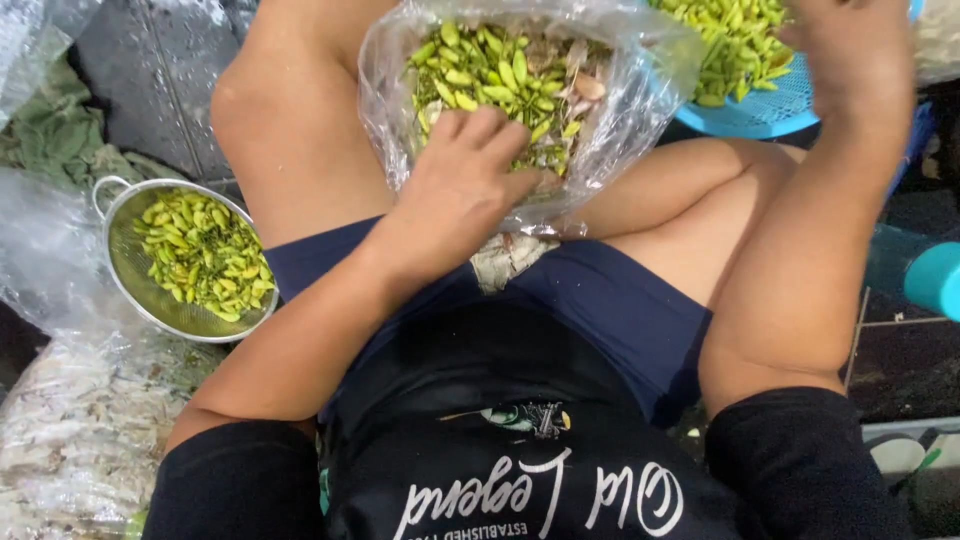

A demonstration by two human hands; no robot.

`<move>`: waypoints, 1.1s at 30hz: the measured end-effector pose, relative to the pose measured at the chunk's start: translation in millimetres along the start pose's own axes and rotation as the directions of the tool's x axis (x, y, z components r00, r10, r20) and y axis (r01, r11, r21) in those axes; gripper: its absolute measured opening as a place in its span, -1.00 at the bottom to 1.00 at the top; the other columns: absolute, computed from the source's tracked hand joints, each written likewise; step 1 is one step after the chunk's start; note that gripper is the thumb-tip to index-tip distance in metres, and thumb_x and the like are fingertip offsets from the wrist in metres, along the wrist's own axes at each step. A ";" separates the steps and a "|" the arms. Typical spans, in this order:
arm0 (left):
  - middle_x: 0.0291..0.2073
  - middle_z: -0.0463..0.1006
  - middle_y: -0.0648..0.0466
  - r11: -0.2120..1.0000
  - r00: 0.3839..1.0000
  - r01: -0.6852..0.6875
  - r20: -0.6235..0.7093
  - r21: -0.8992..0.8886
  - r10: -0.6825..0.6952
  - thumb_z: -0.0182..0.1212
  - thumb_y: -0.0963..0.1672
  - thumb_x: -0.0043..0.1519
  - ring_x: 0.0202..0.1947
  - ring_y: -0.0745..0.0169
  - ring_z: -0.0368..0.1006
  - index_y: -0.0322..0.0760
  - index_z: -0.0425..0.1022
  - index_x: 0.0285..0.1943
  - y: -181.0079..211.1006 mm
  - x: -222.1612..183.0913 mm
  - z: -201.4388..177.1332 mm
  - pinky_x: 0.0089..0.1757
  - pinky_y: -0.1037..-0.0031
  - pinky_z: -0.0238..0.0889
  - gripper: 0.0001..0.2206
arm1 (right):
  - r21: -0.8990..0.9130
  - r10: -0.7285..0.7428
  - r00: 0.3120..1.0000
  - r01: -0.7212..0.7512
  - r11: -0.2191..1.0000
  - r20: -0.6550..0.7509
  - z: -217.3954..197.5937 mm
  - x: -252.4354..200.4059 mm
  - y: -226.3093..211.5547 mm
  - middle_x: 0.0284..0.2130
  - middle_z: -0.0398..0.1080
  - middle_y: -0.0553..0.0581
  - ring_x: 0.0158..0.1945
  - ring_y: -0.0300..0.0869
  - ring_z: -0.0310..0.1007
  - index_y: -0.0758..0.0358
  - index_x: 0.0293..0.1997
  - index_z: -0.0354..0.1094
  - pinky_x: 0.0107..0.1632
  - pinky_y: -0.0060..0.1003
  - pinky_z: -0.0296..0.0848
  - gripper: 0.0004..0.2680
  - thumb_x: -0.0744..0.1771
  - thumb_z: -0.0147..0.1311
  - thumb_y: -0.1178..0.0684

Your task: The person sits on the floor and peels small green vegetables by hand, removing the outer skin and placing the peeled pieces into a blue basket. The person handles the vegetables one by one from a plastic bag resting on their lap.

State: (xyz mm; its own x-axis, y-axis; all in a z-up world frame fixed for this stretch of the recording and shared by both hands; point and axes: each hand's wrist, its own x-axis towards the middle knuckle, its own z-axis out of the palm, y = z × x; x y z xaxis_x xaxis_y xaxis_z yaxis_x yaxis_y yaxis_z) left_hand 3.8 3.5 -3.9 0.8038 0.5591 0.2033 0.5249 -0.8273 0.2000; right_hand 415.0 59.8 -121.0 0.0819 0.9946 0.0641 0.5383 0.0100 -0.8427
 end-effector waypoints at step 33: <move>-0.42 0.53 0.17 0.944 0.941 0.324 -0.123 0.060 -0.315 0.47 -0.05 0.16 -0.27 0.13 0.30 -0.20 0.64 -0.37 12.4 48.6 55.3 -0.24 0.28 0.15 -0.82 | 0.147 -0.311 0.918 0.282 0.948 0.245 55.0 -76.1 -178.9 -0.18 0.39 0.22 -0.01 -0.02 0.37 0.34 -0.18 0.48 0.11 -0.14 0.34 -0.81 0.35 -0.14 0.36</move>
State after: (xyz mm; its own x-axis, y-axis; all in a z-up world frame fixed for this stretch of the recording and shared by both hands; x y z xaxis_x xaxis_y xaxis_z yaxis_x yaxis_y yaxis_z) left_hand 64.8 17.4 -44.5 0.5567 0.7933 0.2465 0.7725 -0.6035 0.1974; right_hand 266.4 -12.0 -4.6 -0.2978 0.9355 0.1901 0.4098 0.3051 -0.8596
